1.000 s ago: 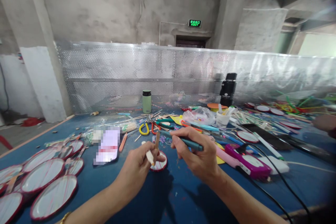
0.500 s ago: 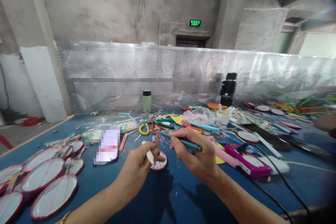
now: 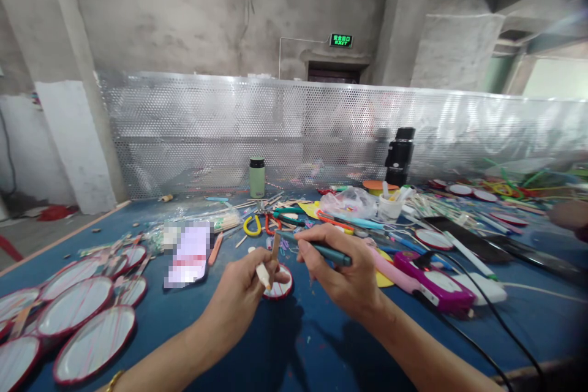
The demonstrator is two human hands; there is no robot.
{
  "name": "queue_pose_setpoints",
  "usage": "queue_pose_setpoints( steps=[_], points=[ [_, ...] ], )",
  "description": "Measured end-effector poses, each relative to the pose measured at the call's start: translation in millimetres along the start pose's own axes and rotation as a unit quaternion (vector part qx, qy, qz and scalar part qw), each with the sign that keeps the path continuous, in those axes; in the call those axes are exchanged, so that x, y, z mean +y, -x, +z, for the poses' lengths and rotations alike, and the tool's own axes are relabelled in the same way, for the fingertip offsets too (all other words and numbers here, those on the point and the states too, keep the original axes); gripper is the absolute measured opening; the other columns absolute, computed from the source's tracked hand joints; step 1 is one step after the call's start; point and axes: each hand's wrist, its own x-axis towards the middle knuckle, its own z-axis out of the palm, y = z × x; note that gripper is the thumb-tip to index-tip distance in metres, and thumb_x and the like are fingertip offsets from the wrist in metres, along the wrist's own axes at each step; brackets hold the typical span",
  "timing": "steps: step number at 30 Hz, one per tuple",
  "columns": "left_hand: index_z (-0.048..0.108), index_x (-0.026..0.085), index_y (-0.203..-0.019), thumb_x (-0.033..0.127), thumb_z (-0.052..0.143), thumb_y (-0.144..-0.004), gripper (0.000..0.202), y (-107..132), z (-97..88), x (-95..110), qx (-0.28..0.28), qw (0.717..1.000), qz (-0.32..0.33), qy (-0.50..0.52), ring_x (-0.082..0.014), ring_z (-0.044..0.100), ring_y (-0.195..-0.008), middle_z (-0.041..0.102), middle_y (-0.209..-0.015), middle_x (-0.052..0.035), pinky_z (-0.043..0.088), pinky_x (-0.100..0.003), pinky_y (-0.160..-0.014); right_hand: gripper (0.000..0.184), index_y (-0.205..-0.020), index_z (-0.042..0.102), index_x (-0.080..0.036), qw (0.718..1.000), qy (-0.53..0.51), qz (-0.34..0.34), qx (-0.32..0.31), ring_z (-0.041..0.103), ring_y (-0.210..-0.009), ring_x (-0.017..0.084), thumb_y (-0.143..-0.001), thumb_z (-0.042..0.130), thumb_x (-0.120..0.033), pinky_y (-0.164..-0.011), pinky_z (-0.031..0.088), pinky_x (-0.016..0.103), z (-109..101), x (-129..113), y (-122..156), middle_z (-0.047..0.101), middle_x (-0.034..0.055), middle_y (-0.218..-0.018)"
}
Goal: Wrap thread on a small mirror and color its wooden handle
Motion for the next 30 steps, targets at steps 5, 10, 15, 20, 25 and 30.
queue_pose_setpoints(
  steps=[5, 10, 15, 20, 25, 30],
  points=[
    [0.053, 0.020, -0.074, 0.027, 0.046, -0.093, 0.021, 0.6, 0.1, 2.5, 0.000, 1.000, 0.001, 0.001, -0.0194, 0.067, -0.077, 0.070, -0.076, -0.0028, 0.046, -0.026, -0.069, 0.010, -0.094, 0.066, -0.021, 1.000, -0.005, -0.005, 0.009, 0.056, -0.050, 0.006, -0.089, 0.058, -0.017, -0.049, 0.046, 0.019, -0.4, 0.2, 0.2, 0.065, -0.0031, -0.069],
    [0.054, 0.020, -0.075, 0.027, 0.047, -0.093, 0.020, 0.5, 0.0, 2.9, -0.005, 1.000, -0.003, 0.003, -0.0192, 0.067, -0.078, 0.071, -0.078, -0.0034, 0.046, -0.025, -0.070, 0.010, -0.093, 0.066, -0.021, 1.000, 0.000, -0.006, 0.005, 0.052, -0.047, 0.005, -0.088, 0.058, -0.017, -0.048, 0.044, 0.019, 0.4, 1.0, 0.9, 0.063, -0.0042, -0.066],
    [0.056, 0.020, -0.076, 0.031, 0.045, -0.094, 0.024, 1.6, 0.0, 1.7, -0.002, 1.000, -0.005, -0.003, -0.0195, 0.066, -0.077, 0.069, -0.075, -0.0031, 0.045, -0.026, -0.068, 0.010, -0.093, 0.066, -0.021, 1.000, -0.001, -0.007, 0.014, 0.056, -0.050, 0.005, -0.088, 0.059, -0.016, -0.050, 0.046, 0.018, 0.5, 2.3, 1.1, 0.065, -0.0037, -0.070],
    [0.054, 0.020, -0.077, 0.029, 0.046, -0.093, 0.020, 1.2, 0.4, -0.5, -0.008, 1.000, -0.002, 0.007, -0.0196, 0.067, -0.079, 0.069, -0.077, -0.0026, 0.046, -0.026, -0.070, 0.011, -0.094, 0.066, -0.022, 1.000, -0.004, -0.002, -0.001, 0.052, -0.046, 0.004, -0.088, 0.058, -0.017, -0.047, 0.044, 0.018, 0.1, 1.6, 0.9, 0.064, -0.0047, -0.068],
    [0.054, 0.019, -0.076, 0.031, 0.045, -0.094, 0.023, 0.4, 0.4, -1.0, -0.004, 1.000, -0.003, -0.004, -0.0188, 0.066, -0.076, 0.069, -0.076, -0.0026, 0.046, -0.025, -0.069, 0.010, -0.093, 0.066, -0.021, 1.000, 0.002, -0.009, 0.013, 0.056, -0.050, 0.005, -0.088, 0.058, -0.016, -0.049, 0.046, 0.018, -0.3, -0.1, -0.2, 0.064, -0.0040, -0.069],
    [0.055, 0.020, -0.077, 0.031, 0.046, -0.094, 0.022, 0.1, 0.5, -1.3, -0.004, 1.000, -0.006, 0.006, -0.0203, 0.069, -0.079, 0.070, -0.077, -0.0028, 0.046, -0.026, -0.069, 0.010, -0.093, 0.066, -0.021, 1.000, 0.002, -0.012, 0.001, 0.052, -0.046, 0.004, -0.088, 0.058, -0.016, -0.047, 0.044, 0.018, -0.4, 0.9, 0.7, 0.063, -0.0050, -0.066]
  ],
)
